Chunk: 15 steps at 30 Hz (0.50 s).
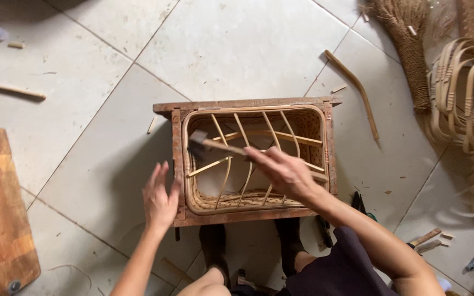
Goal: The person sits on the floor weaving bamboo strips into a rectangular basket held in a wooden frame. They bend and interlace strips across the basket opening, tap strips tight with a hammer, trim excess with scissors, and press the woven strips into place along the rim.
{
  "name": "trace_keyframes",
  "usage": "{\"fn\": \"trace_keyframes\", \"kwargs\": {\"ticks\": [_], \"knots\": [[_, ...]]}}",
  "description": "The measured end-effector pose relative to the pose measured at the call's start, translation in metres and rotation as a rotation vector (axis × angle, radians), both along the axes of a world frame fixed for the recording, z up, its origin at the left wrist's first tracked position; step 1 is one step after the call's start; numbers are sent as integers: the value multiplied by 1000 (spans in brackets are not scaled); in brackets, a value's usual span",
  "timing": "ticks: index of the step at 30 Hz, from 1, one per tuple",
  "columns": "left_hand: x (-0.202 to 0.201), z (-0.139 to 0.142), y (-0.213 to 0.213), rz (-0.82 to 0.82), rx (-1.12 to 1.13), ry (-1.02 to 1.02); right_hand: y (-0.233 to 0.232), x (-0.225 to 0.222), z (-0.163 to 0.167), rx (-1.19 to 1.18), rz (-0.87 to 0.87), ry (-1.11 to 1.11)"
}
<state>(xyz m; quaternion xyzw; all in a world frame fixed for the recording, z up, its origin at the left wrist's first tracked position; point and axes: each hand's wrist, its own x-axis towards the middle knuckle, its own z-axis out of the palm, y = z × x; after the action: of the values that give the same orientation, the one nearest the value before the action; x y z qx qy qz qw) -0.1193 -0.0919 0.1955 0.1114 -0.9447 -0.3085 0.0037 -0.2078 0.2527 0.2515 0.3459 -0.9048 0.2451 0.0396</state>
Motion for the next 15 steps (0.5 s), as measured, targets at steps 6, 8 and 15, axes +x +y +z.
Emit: {"fn": "trace_keyframes", "kwargs": {"ticks": [6,8,15], "knots": [[-148,28,60,-510,-201,212,113,-16,1,-151,-666,195],[-184,29,98,-622,-211,106,146,-17,-19,-168,-924,82],[-210,23,145,-682,-319,-29,226,31,-122,-197,-1260,-107]]}}
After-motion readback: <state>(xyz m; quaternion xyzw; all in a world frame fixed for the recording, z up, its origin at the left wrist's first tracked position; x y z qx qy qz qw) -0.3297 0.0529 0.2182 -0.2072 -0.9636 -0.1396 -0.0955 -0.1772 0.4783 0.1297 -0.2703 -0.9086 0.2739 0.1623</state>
